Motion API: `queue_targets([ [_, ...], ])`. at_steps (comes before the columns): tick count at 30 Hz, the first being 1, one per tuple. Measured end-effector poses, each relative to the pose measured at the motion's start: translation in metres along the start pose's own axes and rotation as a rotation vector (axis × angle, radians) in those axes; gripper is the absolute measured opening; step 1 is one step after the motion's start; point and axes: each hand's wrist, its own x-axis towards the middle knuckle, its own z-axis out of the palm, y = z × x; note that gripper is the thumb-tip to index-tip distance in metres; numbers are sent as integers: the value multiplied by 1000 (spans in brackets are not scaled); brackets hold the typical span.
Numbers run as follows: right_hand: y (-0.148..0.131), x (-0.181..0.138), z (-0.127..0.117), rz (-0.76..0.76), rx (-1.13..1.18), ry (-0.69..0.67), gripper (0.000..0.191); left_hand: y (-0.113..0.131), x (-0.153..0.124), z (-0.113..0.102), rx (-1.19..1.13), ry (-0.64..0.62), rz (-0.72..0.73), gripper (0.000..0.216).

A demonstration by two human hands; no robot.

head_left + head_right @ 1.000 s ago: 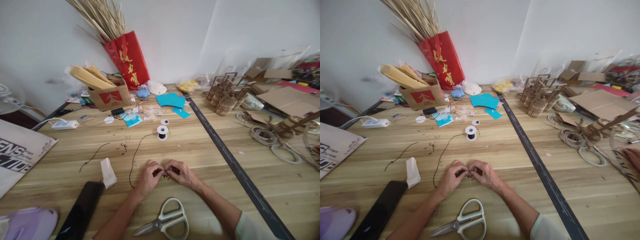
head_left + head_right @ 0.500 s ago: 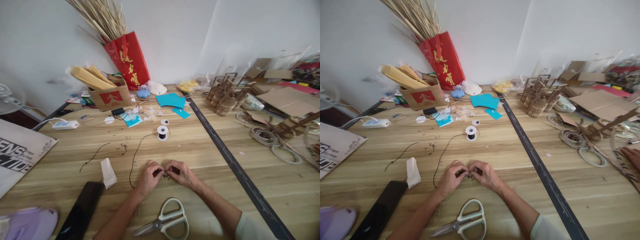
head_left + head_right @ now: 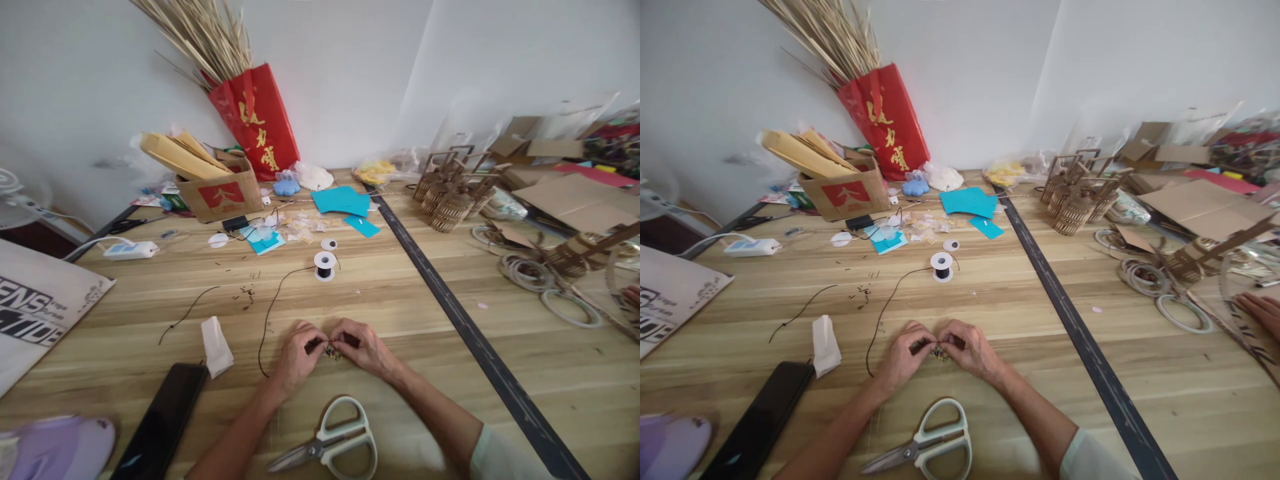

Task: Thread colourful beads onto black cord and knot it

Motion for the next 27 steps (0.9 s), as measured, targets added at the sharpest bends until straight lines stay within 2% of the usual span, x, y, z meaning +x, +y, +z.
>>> queue_targets([
  [27, 4, 0, 2, 15, 29, 3, 5, 0, 0, 0, -5, -1, 7, 9],
])
